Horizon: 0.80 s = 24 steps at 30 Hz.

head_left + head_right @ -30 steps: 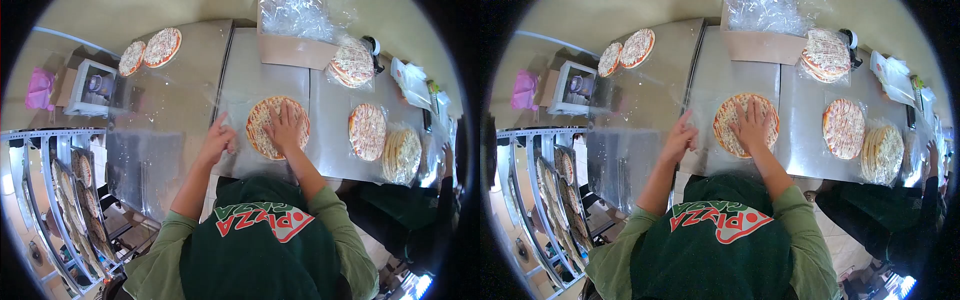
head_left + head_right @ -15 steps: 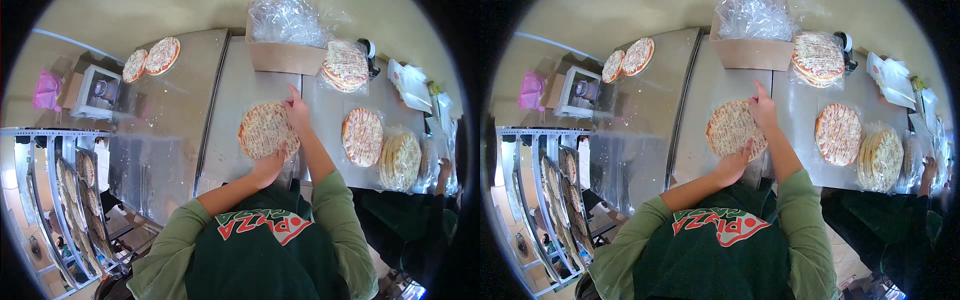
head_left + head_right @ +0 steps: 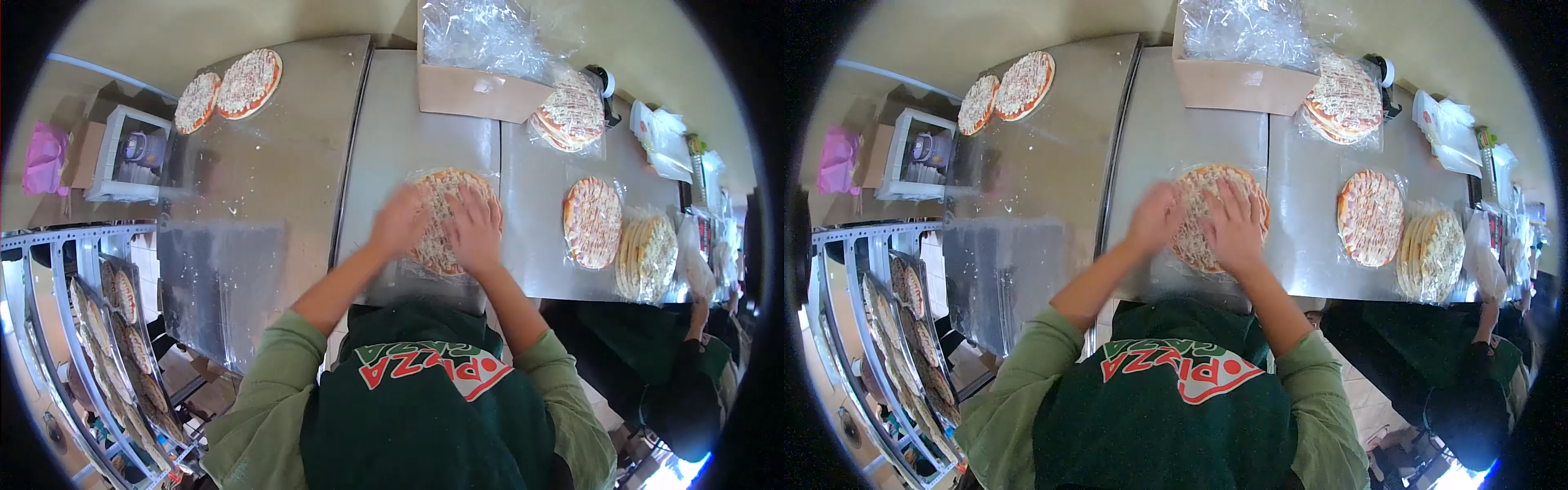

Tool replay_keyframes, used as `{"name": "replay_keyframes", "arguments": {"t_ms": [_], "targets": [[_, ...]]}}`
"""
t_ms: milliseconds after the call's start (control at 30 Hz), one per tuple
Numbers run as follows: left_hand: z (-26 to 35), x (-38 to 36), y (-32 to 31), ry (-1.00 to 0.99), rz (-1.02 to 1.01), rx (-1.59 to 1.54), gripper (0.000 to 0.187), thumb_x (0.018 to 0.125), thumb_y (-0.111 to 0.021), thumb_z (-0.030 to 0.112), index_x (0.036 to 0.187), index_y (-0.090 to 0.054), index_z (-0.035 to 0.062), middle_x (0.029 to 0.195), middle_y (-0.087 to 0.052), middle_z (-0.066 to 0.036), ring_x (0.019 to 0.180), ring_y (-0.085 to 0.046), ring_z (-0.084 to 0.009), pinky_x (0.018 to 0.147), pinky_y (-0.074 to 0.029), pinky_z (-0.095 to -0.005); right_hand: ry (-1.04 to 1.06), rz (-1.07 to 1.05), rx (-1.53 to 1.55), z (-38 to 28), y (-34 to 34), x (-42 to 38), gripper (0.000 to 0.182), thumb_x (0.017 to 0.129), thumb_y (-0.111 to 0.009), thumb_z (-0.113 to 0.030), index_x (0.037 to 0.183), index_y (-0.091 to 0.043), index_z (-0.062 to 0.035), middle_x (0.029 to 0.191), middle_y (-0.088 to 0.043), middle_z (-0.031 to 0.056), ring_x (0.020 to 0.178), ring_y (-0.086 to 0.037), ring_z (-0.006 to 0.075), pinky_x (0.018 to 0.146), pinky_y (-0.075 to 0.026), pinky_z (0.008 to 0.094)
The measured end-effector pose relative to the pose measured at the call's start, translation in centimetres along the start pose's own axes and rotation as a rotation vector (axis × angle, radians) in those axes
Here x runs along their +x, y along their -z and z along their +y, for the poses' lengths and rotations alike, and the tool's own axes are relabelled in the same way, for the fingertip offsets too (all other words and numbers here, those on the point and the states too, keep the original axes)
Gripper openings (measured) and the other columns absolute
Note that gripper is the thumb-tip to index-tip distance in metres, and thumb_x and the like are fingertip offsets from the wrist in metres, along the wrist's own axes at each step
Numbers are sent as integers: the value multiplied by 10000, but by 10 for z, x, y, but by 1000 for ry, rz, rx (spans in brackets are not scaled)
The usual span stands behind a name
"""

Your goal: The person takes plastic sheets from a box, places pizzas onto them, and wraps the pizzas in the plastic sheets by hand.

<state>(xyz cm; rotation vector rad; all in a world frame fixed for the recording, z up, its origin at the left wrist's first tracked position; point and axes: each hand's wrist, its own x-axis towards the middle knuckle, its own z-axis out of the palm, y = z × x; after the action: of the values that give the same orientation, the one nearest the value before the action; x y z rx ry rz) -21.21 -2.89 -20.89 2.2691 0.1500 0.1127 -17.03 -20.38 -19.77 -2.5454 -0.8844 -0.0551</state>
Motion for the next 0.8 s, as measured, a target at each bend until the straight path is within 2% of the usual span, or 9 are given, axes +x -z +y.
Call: {"name": "replay_keyframes", "arguments": {"t_ms": [67,167,267,367,467,567,600,700,800], "targets": [[-31,37,15,-59,217,155,282,772,-623,257,995,-550,101,889,-547,-104,914,-494,-315,830,-404,-390,-12,-65,-153,-6,-17,-13,538,824,-530,-378,1306,-385,-188,1395,-289,121,1288,-273,275,1019,-166,545],[-84,72,7,-19,-154,193,322,757,-621,282,1017,-560,103,1018,-517,-109,964,-463,-329,861,-383,-450,-27,-134,-245,5,-33,-21,622,816,-485,-492,1350,-334,-210,1435,-210,125,1319,-203,294,1026,-105,567],[-82,90,9,76,-111,244,353,757,-623,258,1054,-523,95,1021,-498,-136,924,-473,-322,830,-403,-424,-17,-151,-253,8,-37,-24,622,823,-459,-509,1353,-330,-211,1442,-193,128,1323,-193,293,1036,-83,556],[-95,92,-4,186,126,214,349,751,-632,219,1038,-513,59,983,-497,-150,934,-470,-321,798,-418,-405,-38,-147,-157,12,-29,-28,619,822,-505,-452,1354,-327,-190,1438,-189,145,1330,-161,296,1032,-90,561],[-56,51,10,48,261,191,359,757,-625,178,1049,-488,19,900,-508,-156,910,-483,-320,783,-427,-384,-289,-57,-70,22,-10,-35,627,814,-566,-376,1344,-332,-136,1402,-254,153,1267,-295,311,1014,-235,500],[-68,-8,-4,339,105,-252,387,810,-617,229,1079,-469,-7,948,-543,-120,867,-525,-237,784,-430,-329,-650,73,626,55,-15,-56,643,790,-628,-295,1316,-347,-54,1277,-396,180,1094,-479,295,915,-394,387],[-73,-24,-12,513,23,-512,395,825,-614,253,1085,-470,-8,970,-553,-103,850,-535,-203,777,-431,-306,-709,94,636,64,-19,-59,629,776,-655,-257,1276,-375,3,1095,-516,174,914,-563,239,802,-452,297],[-44,-27,-4,791,-64,-771,422,832,-610,308,1093,-476,6,999,-560,-76,847,-533,-161,763,-430,-284,-874,-102,935,92,-23,-41,557,743,-691,-213,1181,-444,25,974,-558,144,891,-560,204,778,-451,298],[-33,-9,4,896,-230,-834,425,838,-591,306,1122,-459,20,987,-559,-72,833,-537,-165,771,-426,-287,-761,-34,1098,84,-24,-29,500,709,-716,-189,1095,-471,13,956,-562,104,889,-550,175,764,-448,291]]}}
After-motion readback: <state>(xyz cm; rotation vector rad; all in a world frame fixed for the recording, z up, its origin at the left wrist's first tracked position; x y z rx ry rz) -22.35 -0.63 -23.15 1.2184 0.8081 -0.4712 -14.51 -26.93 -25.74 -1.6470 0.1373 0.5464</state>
